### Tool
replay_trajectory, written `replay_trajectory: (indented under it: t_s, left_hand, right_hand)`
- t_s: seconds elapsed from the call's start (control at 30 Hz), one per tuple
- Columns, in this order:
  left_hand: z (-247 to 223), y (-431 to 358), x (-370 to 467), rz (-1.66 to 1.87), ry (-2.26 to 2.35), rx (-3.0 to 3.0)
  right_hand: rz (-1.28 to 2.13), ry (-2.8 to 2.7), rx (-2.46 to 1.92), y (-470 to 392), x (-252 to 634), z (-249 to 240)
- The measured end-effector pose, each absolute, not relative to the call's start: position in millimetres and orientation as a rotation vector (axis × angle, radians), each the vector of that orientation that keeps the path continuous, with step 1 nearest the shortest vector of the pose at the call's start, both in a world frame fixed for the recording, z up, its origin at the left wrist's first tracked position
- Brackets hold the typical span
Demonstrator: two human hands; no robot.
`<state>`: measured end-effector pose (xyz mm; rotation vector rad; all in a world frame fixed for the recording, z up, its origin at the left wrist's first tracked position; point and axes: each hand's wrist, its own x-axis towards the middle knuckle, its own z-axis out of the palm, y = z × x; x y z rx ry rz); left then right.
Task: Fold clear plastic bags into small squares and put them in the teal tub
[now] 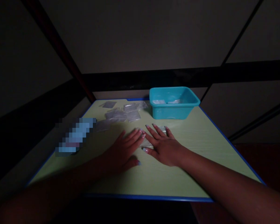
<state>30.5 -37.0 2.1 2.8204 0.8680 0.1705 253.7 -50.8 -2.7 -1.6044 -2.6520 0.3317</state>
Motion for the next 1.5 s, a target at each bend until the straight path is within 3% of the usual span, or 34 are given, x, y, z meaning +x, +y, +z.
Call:
replay_trajectory:
  t_s: [0.33, 1.03, 1.5]
  left_hand:
    - [-1, -39, 34, 0.046, 0.965, 2.819]
    - [4, -49, 26, -0.095, 1.573, 2.626]
    - [2, -40, 33, 0.127, 0.928, 2.816]
  right_hand:
    - [0.217, -2.694, -1.598, -50, 253, -5]
    - [0.302, -2.737, -1.671, -52, 249, 8]
    - [0.295, -2.724, -1.665, -52, 249, 7]
